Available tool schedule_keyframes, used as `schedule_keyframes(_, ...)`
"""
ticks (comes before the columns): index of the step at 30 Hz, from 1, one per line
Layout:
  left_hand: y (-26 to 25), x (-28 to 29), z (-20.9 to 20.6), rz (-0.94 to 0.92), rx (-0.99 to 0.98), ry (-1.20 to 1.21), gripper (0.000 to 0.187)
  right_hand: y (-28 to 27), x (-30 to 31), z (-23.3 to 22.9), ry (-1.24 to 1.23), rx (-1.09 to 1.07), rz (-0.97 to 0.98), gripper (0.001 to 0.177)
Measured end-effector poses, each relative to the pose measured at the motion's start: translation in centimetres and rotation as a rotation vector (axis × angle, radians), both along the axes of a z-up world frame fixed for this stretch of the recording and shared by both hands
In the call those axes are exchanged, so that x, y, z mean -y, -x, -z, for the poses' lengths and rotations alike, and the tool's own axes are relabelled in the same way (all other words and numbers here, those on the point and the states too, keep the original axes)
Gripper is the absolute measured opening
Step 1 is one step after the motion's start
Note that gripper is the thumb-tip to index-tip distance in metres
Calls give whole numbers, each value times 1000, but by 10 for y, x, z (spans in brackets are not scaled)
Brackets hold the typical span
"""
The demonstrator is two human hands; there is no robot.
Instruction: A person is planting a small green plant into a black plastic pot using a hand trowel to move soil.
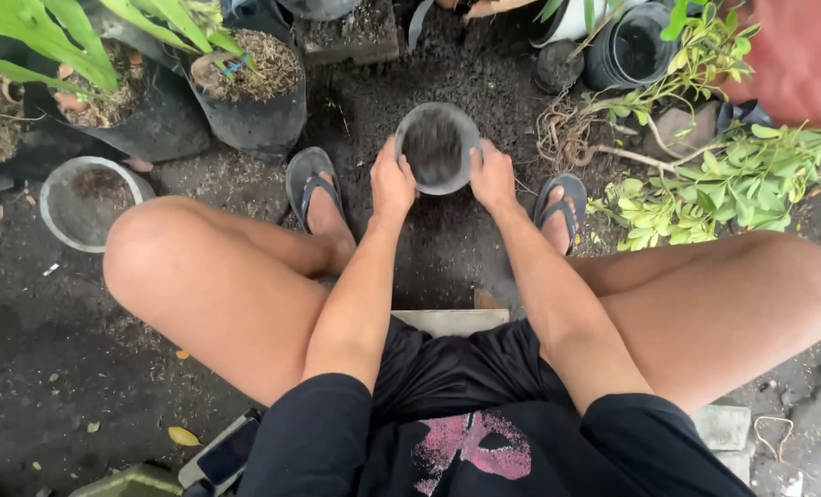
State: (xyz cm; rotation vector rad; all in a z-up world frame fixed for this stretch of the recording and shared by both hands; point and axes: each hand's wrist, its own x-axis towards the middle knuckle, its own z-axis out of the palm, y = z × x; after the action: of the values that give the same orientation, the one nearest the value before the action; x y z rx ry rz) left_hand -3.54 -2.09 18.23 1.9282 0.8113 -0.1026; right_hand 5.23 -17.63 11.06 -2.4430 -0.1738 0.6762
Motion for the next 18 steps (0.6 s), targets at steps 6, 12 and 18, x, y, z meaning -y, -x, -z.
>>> schedule_keyframes(6,-14,2,85,-51,496,-166,40,9,1,-1,-309,394,65,45)
schedule_keyframes(12,-28,-2,125,-187,554,-214,38,-18,2,12,-350,261,21,57)
schedule_keyframes(18,-36,-11,204,-269,149,-38,39,-33,41,60,139,74,189,60)
